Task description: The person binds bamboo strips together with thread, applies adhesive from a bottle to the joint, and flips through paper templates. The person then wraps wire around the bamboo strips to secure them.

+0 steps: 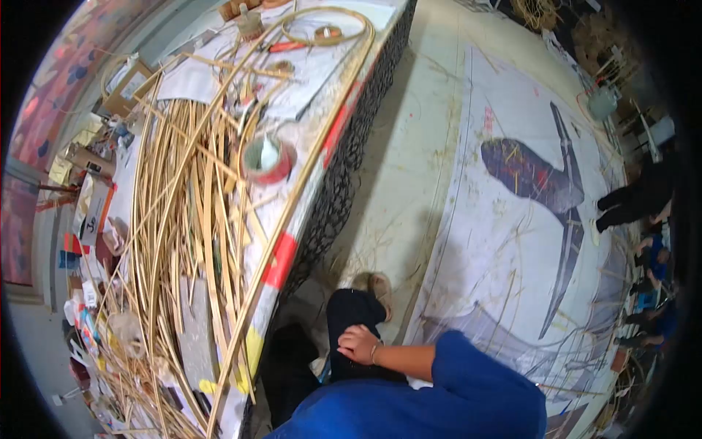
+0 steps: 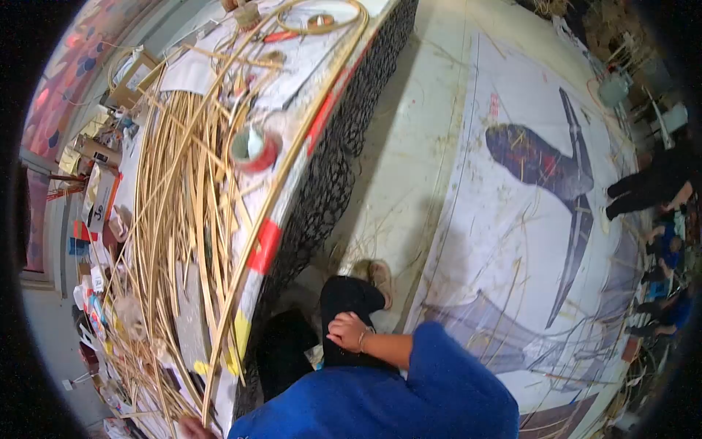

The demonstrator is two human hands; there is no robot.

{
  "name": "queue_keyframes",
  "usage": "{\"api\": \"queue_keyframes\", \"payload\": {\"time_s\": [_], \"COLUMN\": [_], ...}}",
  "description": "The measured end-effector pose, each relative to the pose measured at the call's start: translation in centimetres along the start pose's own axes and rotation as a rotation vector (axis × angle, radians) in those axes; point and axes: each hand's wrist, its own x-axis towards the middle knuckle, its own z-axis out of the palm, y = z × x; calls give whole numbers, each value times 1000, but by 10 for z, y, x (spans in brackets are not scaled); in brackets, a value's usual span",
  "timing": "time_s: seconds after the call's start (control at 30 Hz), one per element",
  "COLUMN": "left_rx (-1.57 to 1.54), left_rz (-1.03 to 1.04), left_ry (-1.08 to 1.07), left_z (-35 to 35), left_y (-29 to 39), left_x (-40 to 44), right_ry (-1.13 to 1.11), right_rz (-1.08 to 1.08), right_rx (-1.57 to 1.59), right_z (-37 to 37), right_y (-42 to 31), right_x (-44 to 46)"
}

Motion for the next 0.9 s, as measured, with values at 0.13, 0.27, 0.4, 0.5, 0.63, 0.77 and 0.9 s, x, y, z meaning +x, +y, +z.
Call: {"api": "queue_keyframes", "payload": {"time_s": [0.13, 0.27, 0.4, 0.5, 0.63, 0.77, 0.9], "left_rx": [-583, -769, -821, -790, -827, -836, -904], "left_rz": [428, 393, 285, 261, 157, -39, -13], "left_ry": [-66, -257, -348, -381, -393, -449, -228], "left_z": [37, -14, -5, -16, -7, 5, 34], "left_y": [188, 322, 370, 412, 449, 500, 565], "left_x": [72, 109, 130, 153, 173, 207, 257], "right_ry": [-14, -104, -144, -126, -30, 50, 143], "right_rz": [227, 441, 655, 912, 837, 736, 749], "right_rx": [59, 71, -145, -193, -250, -179, -136], "right_z": [-73, -167, -257, -347, -422, -489, -544], "right_y": [-1, 11, 85, 135, 204, 234, 263], "right_x": [-9, -32, -57, -24, 67, 221, 365]}}
